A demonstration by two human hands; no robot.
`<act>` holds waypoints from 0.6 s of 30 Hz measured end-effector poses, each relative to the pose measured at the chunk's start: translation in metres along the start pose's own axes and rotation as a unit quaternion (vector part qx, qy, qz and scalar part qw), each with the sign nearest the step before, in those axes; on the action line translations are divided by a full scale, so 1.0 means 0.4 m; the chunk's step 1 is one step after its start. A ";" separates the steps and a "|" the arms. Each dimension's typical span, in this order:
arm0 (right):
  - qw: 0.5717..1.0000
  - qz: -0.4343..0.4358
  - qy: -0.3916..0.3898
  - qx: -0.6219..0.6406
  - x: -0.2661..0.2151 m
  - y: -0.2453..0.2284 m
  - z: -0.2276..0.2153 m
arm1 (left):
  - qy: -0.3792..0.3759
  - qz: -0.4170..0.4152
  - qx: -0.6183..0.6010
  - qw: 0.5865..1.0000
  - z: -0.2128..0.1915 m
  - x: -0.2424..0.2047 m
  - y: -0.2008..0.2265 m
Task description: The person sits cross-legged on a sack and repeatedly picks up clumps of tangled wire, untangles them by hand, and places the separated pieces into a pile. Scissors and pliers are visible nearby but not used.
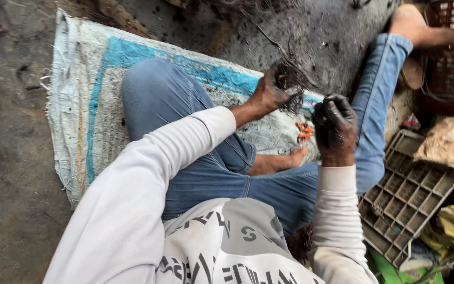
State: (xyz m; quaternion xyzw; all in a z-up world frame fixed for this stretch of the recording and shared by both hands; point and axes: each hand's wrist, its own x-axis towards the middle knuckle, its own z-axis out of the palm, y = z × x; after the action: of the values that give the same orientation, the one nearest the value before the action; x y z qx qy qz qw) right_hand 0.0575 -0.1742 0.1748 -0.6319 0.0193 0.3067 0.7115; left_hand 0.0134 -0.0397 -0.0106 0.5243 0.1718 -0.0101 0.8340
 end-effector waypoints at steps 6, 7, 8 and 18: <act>0.996 0.019 0.008 0.081 -0.022 0.009 -0.020 | -0.038 0.043 -0.067 0.996 -0.012 -0.011 0.044; 0.995 0.024 0.017 0.092 -0.028 0.004 -0.023 | -0.038 0.031 -0.076 0.996 -0.009 -0.015 0.052; 0.994 0.030 0.025 0.102 -0.033 0.001 -0.026 | -0.038 0.020 -0.085 0.995 -0.010 -0.015 0.059; 0.996 0.023 -0.037 0.081 -0.037 -0.057 -0.044 | -0.023 -0.087 0.006 0.996 -0.023 -0.009 0.083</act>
State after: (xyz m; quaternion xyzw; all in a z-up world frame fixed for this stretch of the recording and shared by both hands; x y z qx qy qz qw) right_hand 0.0623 -0.1966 0.1975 -0.5597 0.0318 0.3437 0.7534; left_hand 0.0140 -0.0171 0.0158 0.5121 0.1976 -0.0961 0.8304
